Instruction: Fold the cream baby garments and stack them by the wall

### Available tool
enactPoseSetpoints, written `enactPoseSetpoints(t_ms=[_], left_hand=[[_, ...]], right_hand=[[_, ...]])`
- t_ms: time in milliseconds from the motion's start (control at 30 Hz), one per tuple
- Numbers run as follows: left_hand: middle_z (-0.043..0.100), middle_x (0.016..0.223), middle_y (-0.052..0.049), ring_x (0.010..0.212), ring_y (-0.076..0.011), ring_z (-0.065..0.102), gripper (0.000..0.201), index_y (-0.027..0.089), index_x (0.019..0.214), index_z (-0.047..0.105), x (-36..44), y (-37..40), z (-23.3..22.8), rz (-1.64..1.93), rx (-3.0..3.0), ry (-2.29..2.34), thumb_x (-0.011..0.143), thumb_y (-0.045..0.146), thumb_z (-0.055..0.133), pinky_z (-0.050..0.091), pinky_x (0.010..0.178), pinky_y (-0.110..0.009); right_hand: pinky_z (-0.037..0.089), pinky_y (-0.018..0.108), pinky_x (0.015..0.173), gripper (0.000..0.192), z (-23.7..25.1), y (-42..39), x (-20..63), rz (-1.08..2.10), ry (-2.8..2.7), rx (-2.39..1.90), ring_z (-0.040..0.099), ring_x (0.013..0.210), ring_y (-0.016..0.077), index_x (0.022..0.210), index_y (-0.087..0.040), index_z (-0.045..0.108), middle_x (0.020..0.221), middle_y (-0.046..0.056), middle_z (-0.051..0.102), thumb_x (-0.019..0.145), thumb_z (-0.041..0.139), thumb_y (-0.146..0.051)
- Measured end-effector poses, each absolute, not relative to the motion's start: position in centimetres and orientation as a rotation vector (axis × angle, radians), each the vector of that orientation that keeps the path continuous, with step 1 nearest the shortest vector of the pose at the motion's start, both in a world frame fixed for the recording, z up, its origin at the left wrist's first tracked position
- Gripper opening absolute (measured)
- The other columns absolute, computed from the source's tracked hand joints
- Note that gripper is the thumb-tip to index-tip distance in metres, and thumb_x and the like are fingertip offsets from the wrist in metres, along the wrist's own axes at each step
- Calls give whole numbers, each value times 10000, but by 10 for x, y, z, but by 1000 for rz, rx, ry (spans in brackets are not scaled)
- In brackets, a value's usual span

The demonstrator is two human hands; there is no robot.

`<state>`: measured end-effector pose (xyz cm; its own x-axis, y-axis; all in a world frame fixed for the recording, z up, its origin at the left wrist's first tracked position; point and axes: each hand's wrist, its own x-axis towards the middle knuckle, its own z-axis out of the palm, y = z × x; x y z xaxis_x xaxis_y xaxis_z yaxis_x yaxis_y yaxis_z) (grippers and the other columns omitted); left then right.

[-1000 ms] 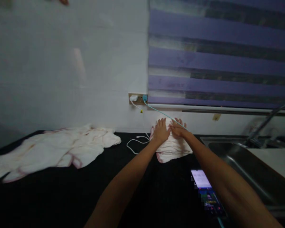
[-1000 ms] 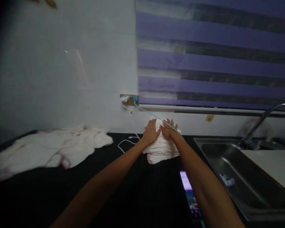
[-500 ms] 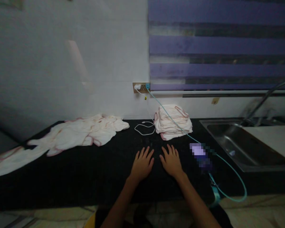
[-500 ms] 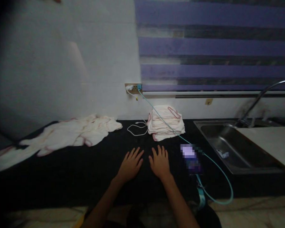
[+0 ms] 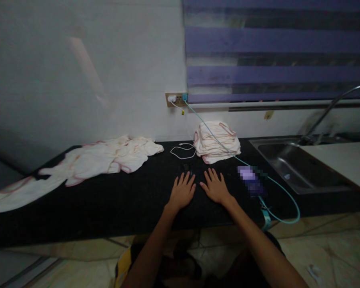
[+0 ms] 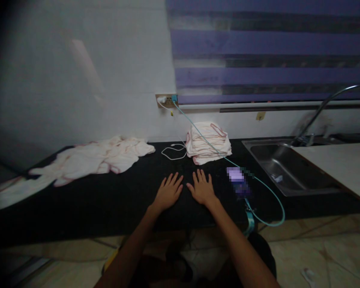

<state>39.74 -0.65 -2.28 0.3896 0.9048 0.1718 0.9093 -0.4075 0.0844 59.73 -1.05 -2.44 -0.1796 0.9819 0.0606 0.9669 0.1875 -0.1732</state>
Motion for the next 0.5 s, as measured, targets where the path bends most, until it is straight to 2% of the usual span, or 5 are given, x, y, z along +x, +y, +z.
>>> enactPoseSetpoints(t_ms=[100,500], left_hand=[[361,1696,-81,1571,-325,327,586,254,1593,442,398,-7,-23,-289,-2595,-1695,1061,434,273,301,1273,-563],[363,1688,-121,1570,-325,328,617,187,1596,433,400,-8,-27,-339,-2556,-1692,1059,430,251,286,1277,-567]], right_hand=[[94,608,1278,757,-25,-10,598,151,-2315,-1885,129,1625,303,1668,-131,272,1739,142,163,1078,206,-600],[122,567,1285,735,-23,-15,593,114,-2246,-1943,200,1610,293,1671,-161,276,1739,116,175,1076,232,-591]])
